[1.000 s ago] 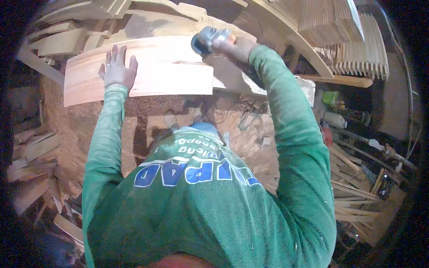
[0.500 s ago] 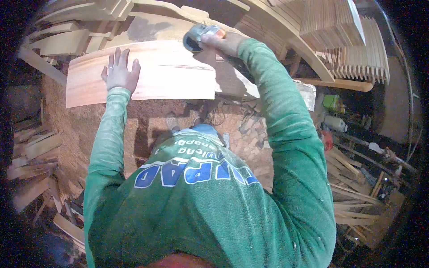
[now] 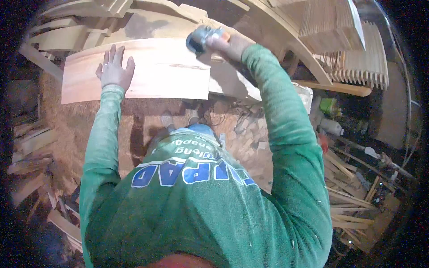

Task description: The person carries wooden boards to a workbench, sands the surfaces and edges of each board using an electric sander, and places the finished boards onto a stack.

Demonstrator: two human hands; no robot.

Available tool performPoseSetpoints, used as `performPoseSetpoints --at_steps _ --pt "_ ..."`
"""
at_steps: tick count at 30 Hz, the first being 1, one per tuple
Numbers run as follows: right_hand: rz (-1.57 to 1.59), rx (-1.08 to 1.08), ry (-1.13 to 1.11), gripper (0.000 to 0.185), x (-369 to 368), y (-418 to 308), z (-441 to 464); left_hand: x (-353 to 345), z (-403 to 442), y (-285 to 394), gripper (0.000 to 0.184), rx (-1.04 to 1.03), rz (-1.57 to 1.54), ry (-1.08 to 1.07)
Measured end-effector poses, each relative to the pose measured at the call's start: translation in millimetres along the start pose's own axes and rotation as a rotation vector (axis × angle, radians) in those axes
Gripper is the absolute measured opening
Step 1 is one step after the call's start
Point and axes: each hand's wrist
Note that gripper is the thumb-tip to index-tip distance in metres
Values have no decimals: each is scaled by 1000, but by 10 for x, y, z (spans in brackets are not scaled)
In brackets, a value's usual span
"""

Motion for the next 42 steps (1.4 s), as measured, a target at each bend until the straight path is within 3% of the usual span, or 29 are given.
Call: performPoseSetpoints --at_steps 2,4,6,8,10,12,13,14,15,16,17,18,19,21,22,23,25,26,28,31,32,34,36,37,40,42 --pt "-24 -18 -50 81 34 171 107 -24 -6 -9 60 -2 7 3" --pt "-123 114 -58 75 -195 501 56 -12 12 -2 60 -3 8 9" --pt "88 427 -248 66 -528 293 -416 4 -8 8 60 4 4 8" --pt "-212 205 -329 76 -696 496 -502 -65 16 -22 61 4 -6 7" --pt "-279 276 -316 80 -755 401 -539 -64 33 -42 62 4 -11 8" --pt "-171 336 -298 81 -660 453 -274 -47 29 -24 62 3 -19 3" --pt "-185 233 -252 83 -484 -69 -508 -41 31 -12 61 3 -12 8" --pt "-128 284 -255 80 -370 184 -147 -38 28 -10 60 3 -4 14" --pt "-254 68 -181 77 -201 -63 -182 -34 15 -10 60 1 7 20" --pt "-157 147 -30 74 -149 344 353 -14 4 3 59 1 3 12" --pt "-109 152 7 72 -37 129 266 10 -8 19 59 1 -2 5" --pt "29 -7 -112 72 40 -78 134 45 -15 22 59 1 -5 0" --pt "135 213 -88 71 -87 140 315 58 -3 14 60 -1 -8 -2" --pt "-34 218 -75 77 -170 170 145 16 4 -6 61 2 -20 -1" --pt "-149 185 -155 81 -227 176 30 13 -3 -6 60 -5 -18 11" --pt "-161 321 -204 82 -404 330 57 7 -12 -4 60 -9 -19 21" --pt "-204 283 -308 84 -599 368 -221 59 -27 14 59 -10 -34 10" --pt "-346 384 -192 86 -637 425 -249 70 -19 12 60 -11 -26 7" --pt "-254 308 -296 75 -566 341 -323 29 -26 3 61 -16 -7 -5" --pt "-114 309 -115 71 -354 286 -275 -31 -242 139 66 -195 202 -24" --pt "-231 38 -59 69 -179 242 -278 -43 -402 260 71 -338 222 -118" --pt "11 184 116 71 -5 838 288 153 -961 660 88 -615 236 -362" --pt "146 24 152 93 192 726 -83 -44 -1262 847 93 -851 173 -340" --pt "146 -91 91 86 289 856 -88 -103 -1264 891 87 -842 166 -347" --pt "306 59 387 68 -8 1620 -28 -348 -1021 863 74 -765 336 -169" --pt "430 245 424 54 -239 1945 -148 -370 -917 860 69 -727 444 -97"
Point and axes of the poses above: each hand's wrist, its own z-axis towards the middle knuckle, its own x-axis out of the back of the hand, y = z × x, and after that the axes turned 14 degrees about -y, right-handed
